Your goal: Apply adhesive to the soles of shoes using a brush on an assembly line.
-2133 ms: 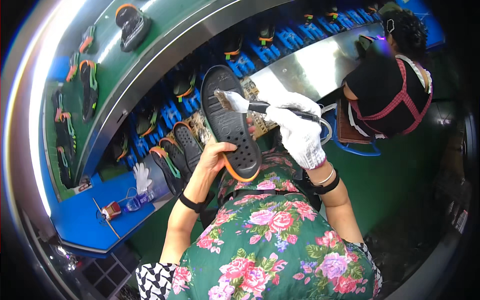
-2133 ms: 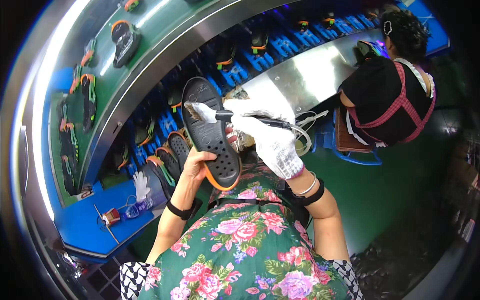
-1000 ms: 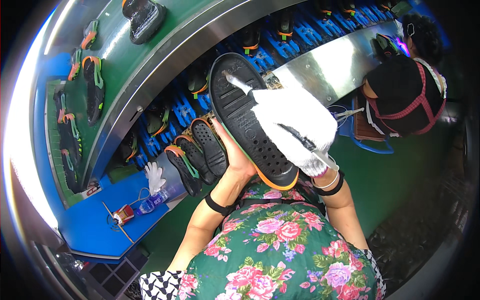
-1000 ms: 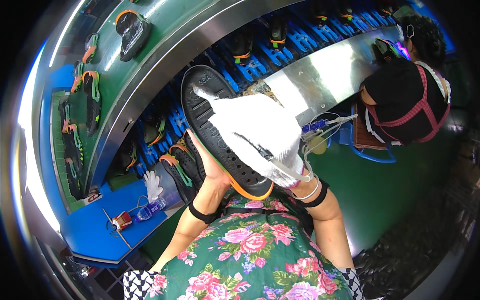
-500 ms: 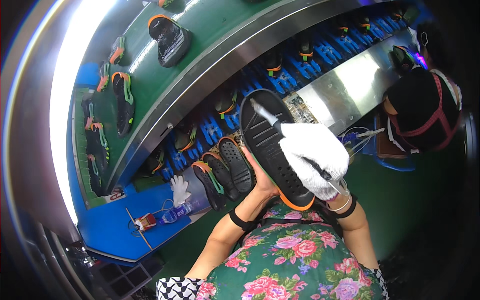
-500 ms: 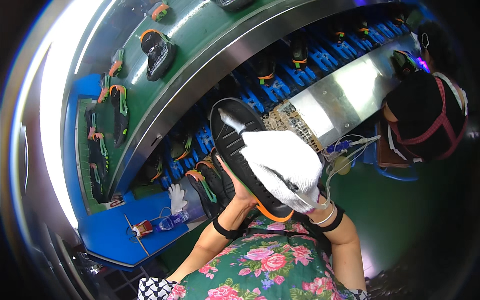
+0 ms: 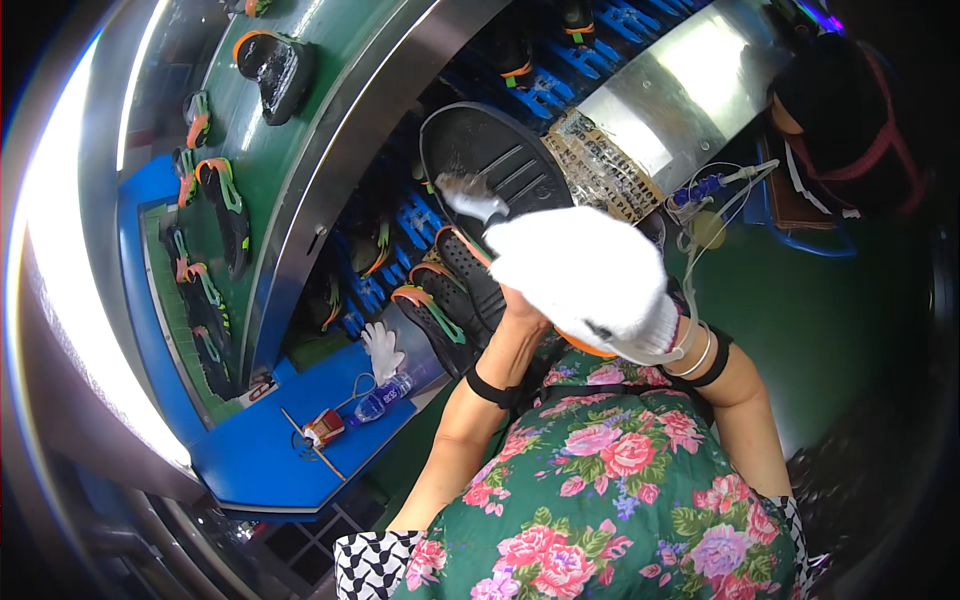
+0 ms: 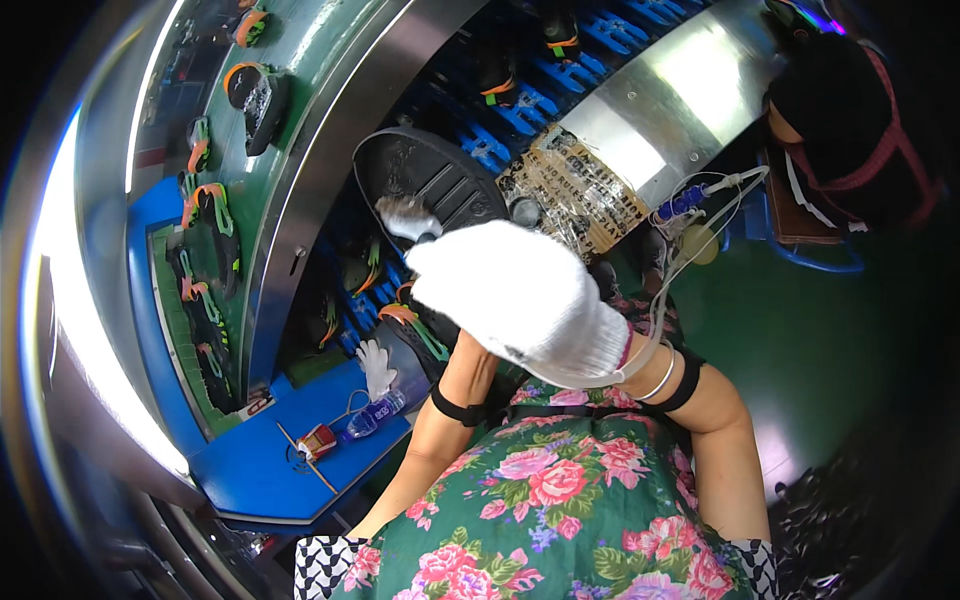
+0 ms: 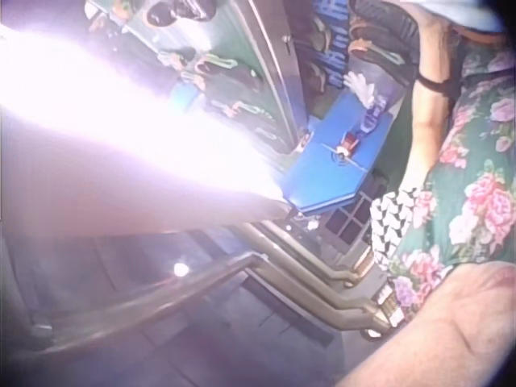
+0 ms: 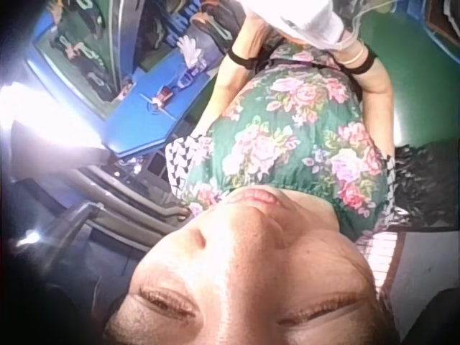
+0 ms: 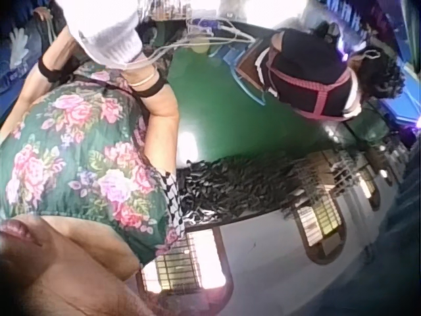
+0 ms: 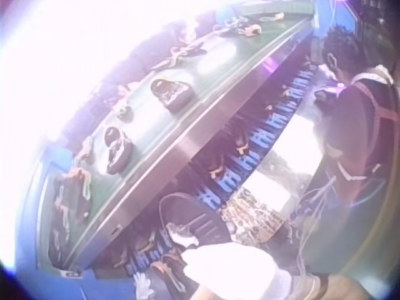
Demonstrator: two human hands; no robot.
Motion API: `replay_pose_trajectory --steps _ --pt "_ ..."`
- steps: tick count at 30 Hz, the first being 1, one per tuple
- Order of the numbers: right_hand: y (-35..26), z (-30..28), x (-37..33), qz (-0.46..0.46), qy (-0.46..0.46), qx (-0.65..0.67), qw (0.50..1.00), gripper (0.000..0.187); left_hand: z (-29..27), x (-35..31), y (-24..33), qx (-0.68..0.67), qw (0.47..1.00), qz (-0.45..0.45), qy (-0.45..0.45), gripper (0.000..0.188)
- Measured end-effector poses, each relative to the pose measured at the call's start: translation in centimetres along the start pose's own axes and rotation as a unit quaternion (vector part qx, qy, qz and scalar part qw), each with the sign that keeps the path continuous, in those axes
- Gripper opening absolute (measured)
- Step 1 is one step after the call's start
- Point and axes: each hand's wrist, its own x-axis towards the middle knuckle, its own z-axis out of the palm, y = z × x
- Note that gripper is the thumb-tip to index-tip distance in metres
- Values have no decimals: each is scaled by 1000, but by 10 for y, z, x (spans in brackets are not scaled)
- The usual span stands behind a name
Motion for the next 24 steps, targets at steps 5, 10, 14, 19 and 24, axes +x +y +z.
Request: replay_pose_trajectory --steps 5,10,14,19,24 --pt "-2 -15 1 -25 -16 -10 1000 28 0 -4 0 103 991 30 81 115" --pt "2 -13 -6 -57 -22 -75 995 29 2 0 1 188 968 47 158 116" --pt "8 -26 0 -60 -56 -50 995 27 2 2 5 250 940 63 222 117" --pt "15 -8 -22 58 4 76 995 29 -14 -6 19 369 926 15 80 118" --pt "16 -21 -25 6 -47 -5 999 27 -7 1 18 106 994 -22 -27 120"
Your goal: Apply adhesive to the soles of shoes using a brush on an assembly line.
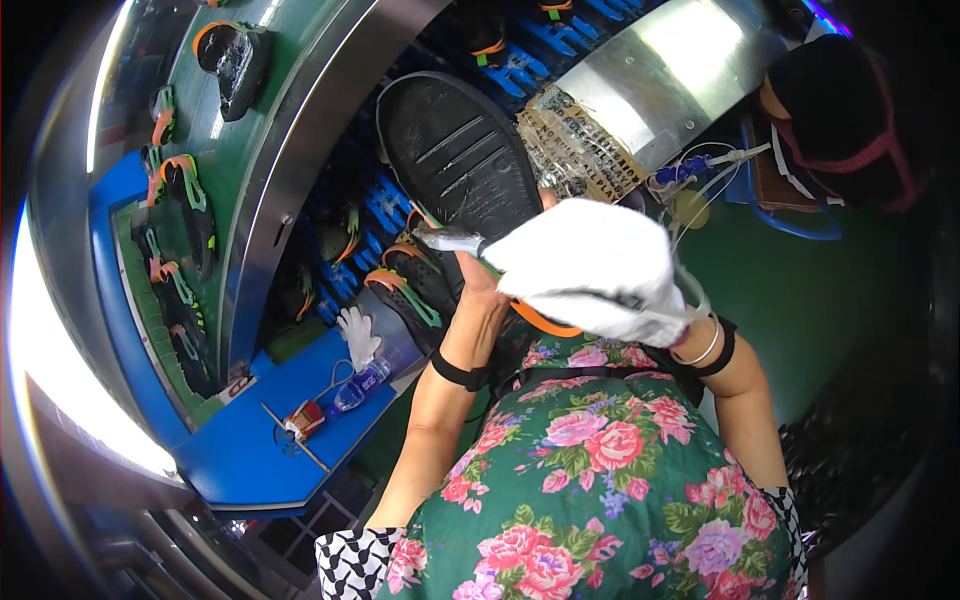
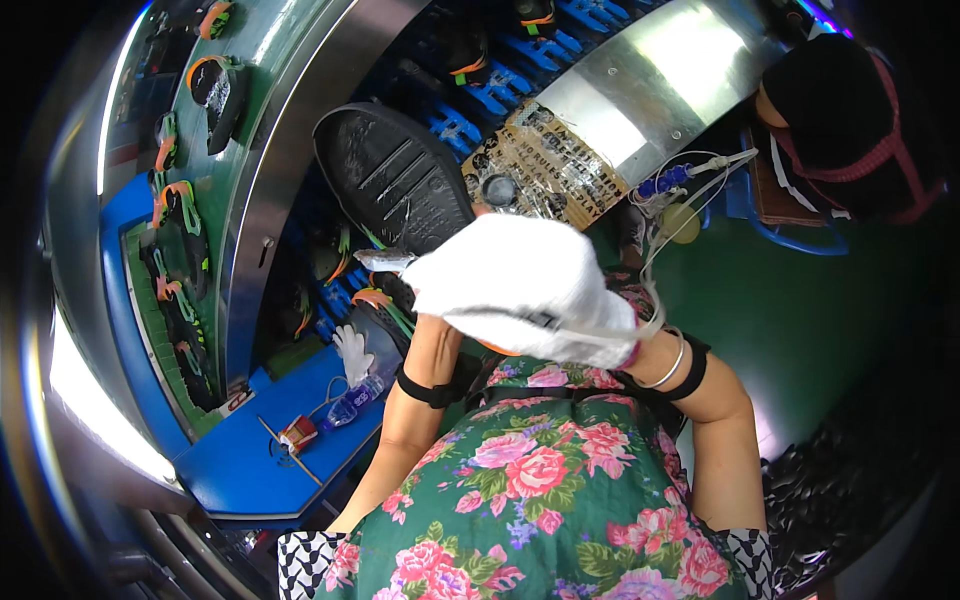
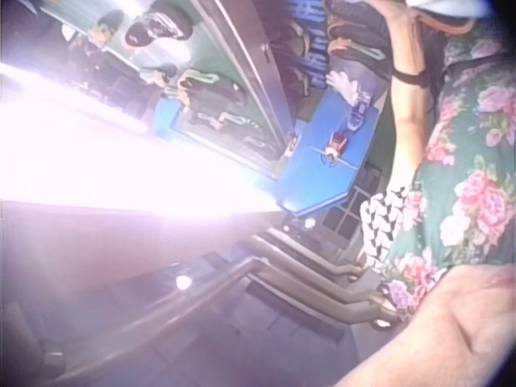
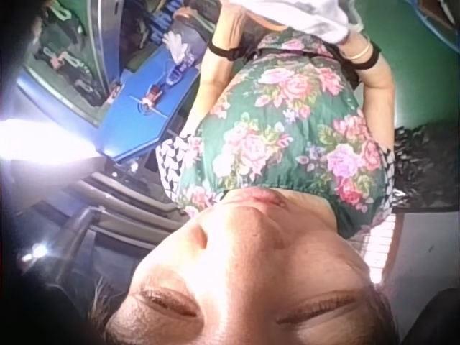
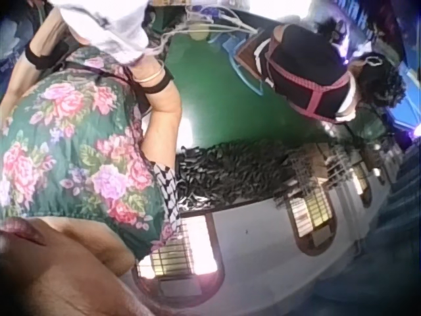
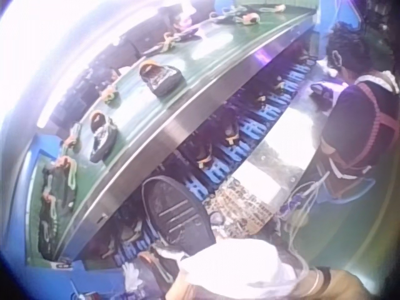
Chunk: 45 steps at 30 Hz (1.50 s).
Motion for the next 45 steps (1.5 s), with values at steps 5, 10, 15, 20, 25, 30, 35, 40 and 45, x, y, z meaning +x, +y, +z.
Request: replay_pose_trajectory --steps 5,10,15,20,25,30,35,40,45 --pt "5 22 -3 71 82 87 990 32 19 8 5 -76 997 -25 3 125" --pt "0 -1 -1 -7 -15 0 1000 26 24 16 3 -4 999 6 -46 127" --pt "4 -8 -3 -26 -32 -52 998 25 43 21 18 -45 999 -20 -22 125" --pt "-2 5 -14 -37 -27 -49 998 26 37 23 14 -46 994 -30 -90 125" --pt "2 -14 -11 19 -21 -26 999 27 45 25 23 -10 998 4 -59 87" --pt "2 2 -22 -31 -17 -55 998 27 52 27 18 34 996 81 -26 80" --pt "2 -18 -14 31 -3 -11 999 25 44 31 22 -38 996 59 -48 120" --pt "3 -3 -22 -23 9 -30 999 22 42 35 25 -12 997 63 -44 120" --pt "8 -15 -20 78 52 41 995 19 50 41 27 54 989 115 -71 80"
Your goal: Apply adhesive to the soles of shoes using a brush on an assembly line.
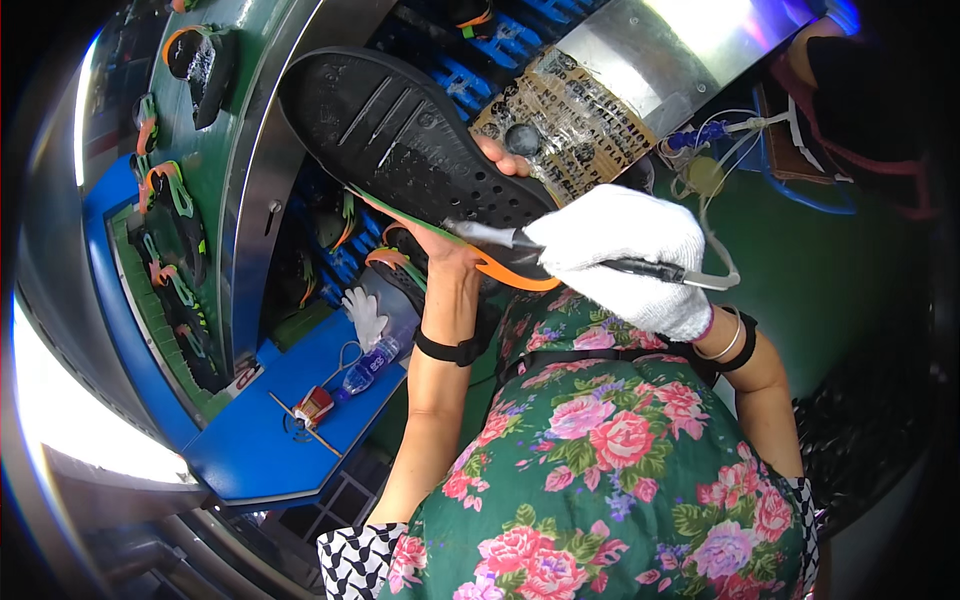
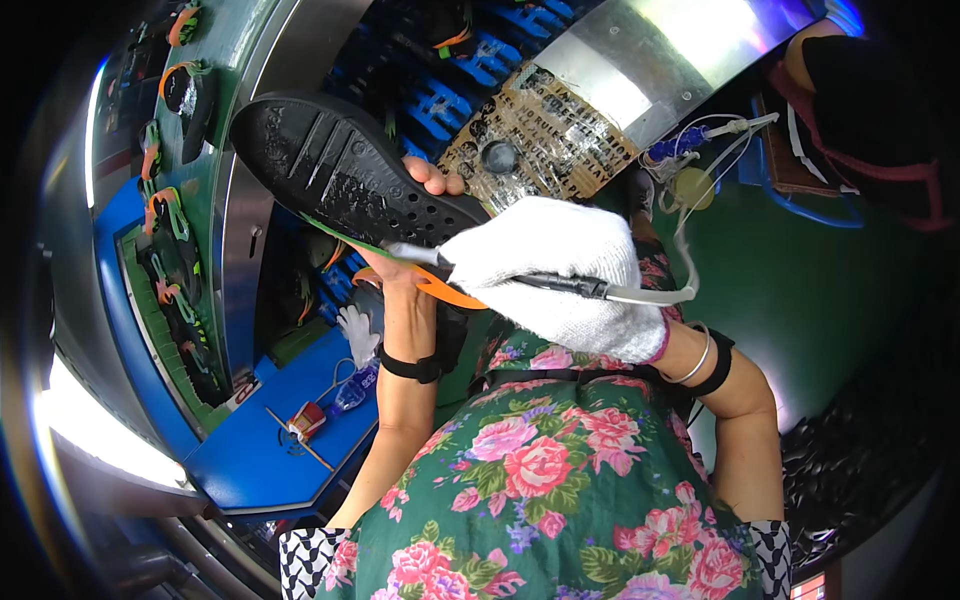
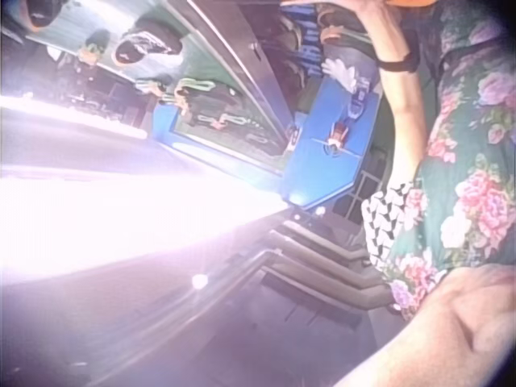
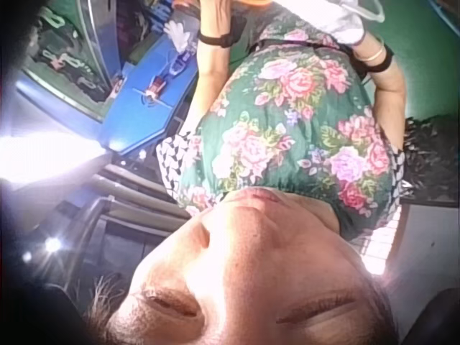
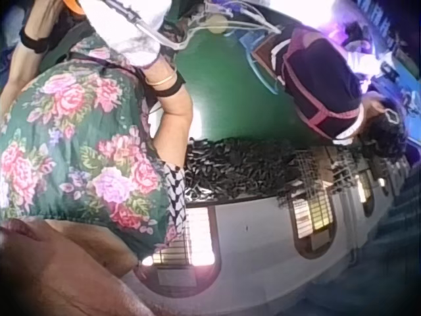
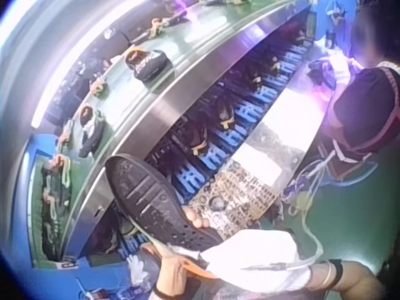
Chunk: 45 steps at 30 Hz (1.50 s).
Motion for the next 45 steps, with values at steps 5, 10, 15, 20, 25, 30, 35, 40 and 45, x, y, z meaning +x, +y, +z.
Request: replay_pose_trajectory --steps 5,10,15,20,25,30,35,40,45 --pt "-5 2 -2 -80 -39 -79 993 20 2 4 4 11 1000 3 -15 85" --pt "-2 -5 0 45 -15 44 998 18 4 7 3 37 999 17 -17 85" --pt "-2 -6 -2 -46 -41 -60 996 19 0 13 9 47 998 11 -34 80" --pt "5 -8 -3 49 -21 44 998 21 -6 13 8 21 999 7 -25 97" --pt "0 -15 -1 17 -41 -31 999 20 -11 14 10 -3 1000 0 -28 118" --pt "4 -13 -5 -16 -50 -26 998 20 -4 17 13 63 997 -8 -52 76" --pt "8 -18 -5 33 -40 11 999 16 -6 19 14 73 996 -8 -47 78" --pt "7 -14 -9 -9 -55 -24 998 16 -5 21 14 82 995 -9 -53 80" --pt "13 -20 -11 28 -24 -13 999 16 -5 23 15 100 994 -13 -51 82"
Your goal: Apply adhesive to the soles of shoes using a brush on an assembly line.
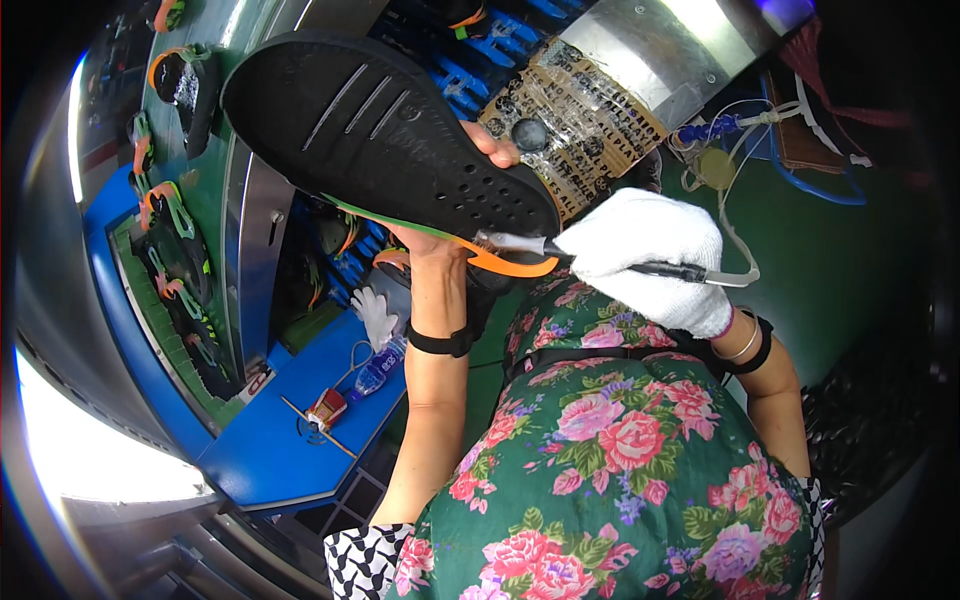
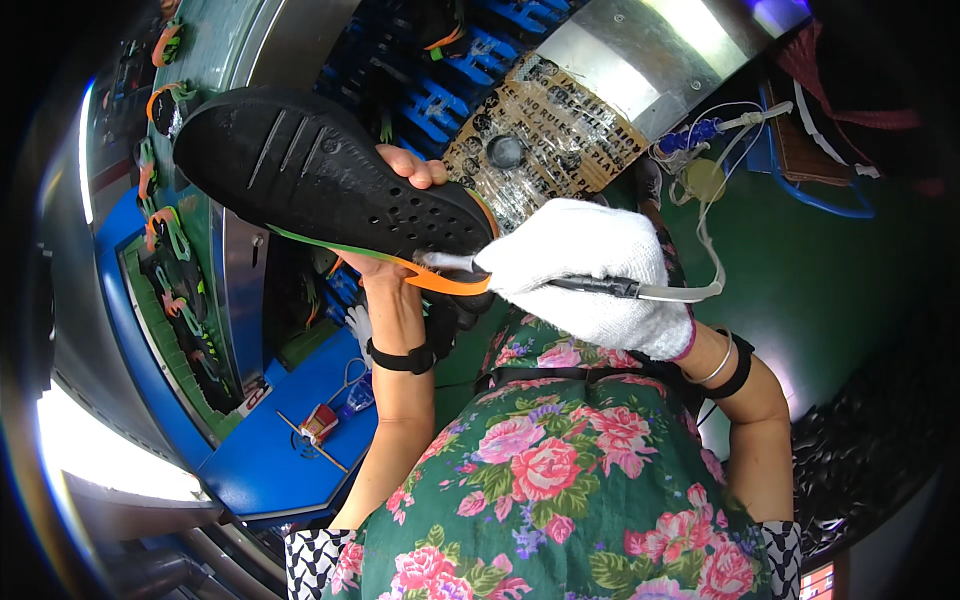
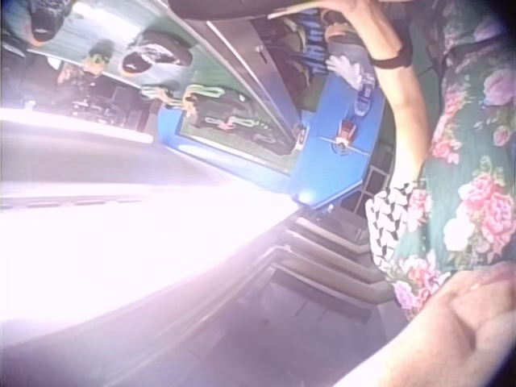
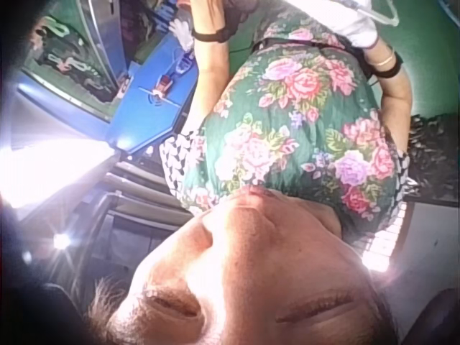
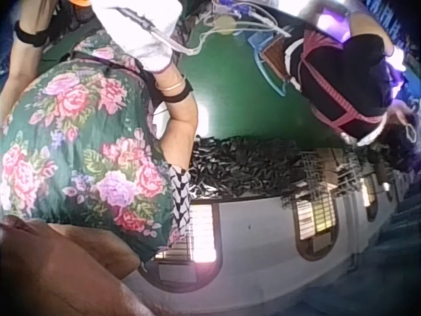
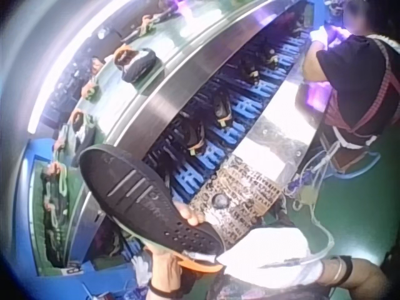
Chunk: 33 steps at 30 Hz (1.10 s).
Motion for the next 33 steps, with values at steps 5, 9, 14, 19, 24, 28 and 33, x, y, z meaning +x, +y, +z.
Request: replay_pose_trajectory --steps 5,9,14,19,24,28,33 --pt "-3 0 -1 -40 -20 -7 999 15 -1 1 0 5 1000 -12 6 84" --pt "1 -3 -3 31 -9 51 998 16 1 3 -1 31 999 -6 9 85" --pt "-5 -6 -2 -3 -19 4 1000 15 5 6 -1 33 999 -15 7 87" --pt "-1 -8 -5 13 -14 46 999 17 5 9 -2 60 998 -4 -10 88" --pt "-2 -13 -8 9 4 20 1000 16 8 12 -6 45 999 1 -28 87" --pt "-6 -16 -8 -17 -10 -9 1000 17 11 15 -6 70 997 -10 -28 88" --pt "-9 -16 -11 -59 -20 -41 997 18 9 18 -9 57 998 -12 -24 90"
